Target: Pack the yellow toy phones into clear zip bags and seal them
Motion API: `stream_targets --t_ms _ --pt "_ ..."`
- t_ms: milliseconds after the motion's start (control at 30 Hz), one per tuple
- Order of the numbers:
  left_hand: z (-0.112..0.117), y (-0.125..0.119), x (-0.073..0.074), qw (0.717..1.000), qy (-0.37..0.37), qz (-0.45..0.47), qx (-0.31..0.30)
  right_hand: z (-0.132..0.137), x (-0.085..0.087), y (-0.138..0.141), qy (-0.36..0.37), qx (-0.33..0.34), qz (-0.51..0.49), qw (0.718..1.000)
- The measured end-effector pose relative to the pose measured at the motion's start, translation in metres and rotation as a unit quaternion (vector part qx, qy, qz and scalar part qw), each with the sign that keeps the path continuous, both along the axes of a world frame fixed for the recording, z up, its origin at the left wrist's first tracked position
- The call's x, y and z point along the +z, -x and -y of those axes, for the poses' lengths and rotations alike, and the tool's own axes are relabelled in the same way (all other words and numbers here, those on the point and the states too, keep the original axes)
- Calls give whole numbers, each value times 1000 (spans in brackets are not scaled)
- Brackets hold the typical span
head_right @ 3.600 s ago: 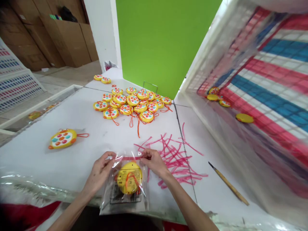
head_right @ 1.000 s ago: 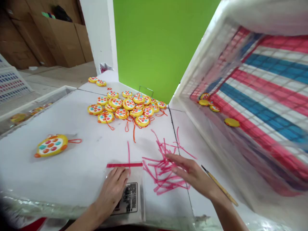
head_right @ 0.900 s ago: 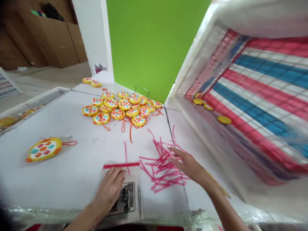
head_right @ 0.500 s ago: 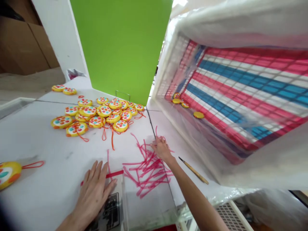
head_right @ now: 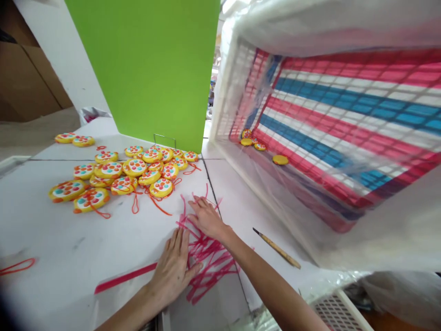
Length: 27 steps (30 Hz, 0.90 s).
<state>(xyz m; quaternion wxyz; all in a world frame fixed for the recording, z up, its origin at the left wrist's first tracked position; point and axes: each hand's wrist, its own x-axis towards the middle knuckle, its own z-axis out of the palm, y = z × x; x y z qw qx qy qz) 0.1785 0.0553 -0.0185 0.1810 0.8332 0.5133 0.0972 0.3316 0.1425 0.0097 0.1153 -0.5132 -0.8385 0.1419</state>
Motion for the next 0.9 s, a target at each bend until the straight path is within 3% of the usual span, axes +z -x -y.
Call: stream_targets --t_ms 133,267,400,500,600,900 --pt "0 -7 5 999 43 -4 -10 -34 -1 16 39 35 42 998" --pt "1 -8 10 997 74 -2 -35 -44 -5 5 61 58 48 995" --pt "0 -4 5 998 63 20 -18 -11 -8 -22 65 83 32 994" --pt "-3 -1 -1 999 28 35 4 27 -13 -40 62 67 -13 996" --pt "-5 -3 0 998 44 37 -1 56 -19 -52 64 41 -49 996" --pt "10 -16 -4 996 49 22 -66 105 -23 -51 65 -14 -22 998"
